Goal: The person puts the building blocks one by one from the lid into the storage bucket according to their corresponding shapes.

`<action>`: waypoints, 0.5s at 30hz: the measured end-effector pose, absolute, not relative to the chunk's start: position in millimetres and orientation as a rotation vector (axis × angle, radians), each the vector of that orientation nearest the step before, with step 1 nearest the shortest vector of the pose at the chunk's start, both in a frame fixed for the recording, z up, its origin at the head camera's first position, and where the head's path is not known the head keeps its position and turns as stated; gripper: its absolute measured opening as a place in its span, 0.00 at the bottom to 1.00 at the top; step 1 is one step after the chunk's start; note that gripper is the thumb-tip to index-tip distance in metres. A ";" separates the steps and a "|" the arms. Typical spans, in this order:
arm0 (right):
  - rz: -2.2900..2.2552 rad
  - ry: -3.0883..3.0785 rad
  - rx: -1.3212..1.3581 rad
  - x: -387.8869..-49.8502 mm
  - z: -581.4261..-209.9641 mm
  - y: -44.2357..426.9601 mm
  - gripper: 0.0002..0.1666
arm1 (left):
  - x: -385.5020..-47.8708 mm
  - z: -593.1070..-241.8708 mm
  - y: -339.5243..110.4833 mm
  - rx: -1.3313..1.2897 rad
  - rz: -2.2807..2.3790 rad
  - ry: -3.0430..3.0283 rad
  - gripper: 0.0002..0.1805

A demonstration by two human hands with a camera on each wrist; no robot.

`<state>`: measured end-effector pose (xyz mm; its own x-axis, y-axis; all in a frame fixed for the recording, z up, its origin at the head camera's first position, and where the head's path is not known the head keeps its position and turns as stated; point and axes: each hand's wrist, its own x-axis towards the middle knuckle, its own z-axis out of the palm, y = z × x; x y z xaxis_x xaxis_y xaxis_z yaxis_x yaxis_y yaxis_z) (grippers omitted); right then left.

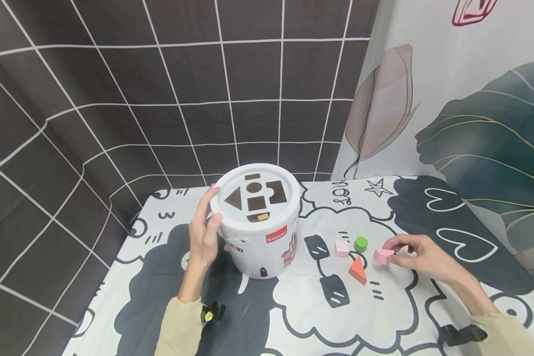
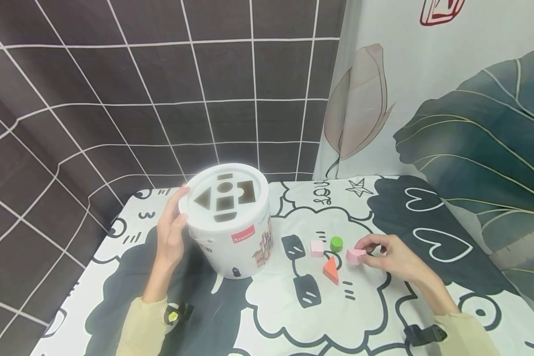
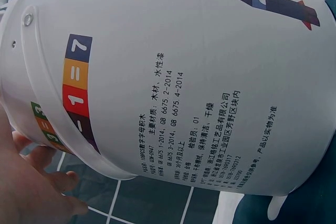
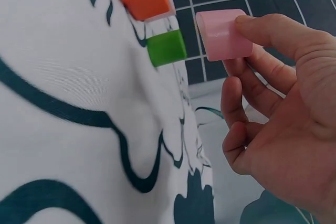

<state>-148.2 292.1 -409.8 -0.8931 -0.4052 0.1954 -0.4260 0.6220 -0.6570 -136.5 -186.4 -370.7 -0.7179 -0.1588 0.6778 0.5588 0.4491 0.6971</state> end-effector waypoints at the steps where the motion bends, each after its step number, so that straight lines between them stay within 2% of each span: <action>1: 1.152 -2.792 0.724 -149.0 -408.2 291.5 0.12 | -136.5 -370.7 -186.4 -0.333 -1.317 -2.003 0.31; 15: 1.165 -2.740 0.762 -163.1 -379.4 273.3 0.12 | -136.4 -370.3 -186.3 -0.334 -1.313 -2.004 0.31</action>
<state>-163.1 273.3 -379.4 -0.8749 -0.4153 0.2490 -0.4674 0.5902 -0.6582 -136.4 -186.3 -370.3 -0.7166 -0.1588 0.6791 0.5591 0.4512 0.6955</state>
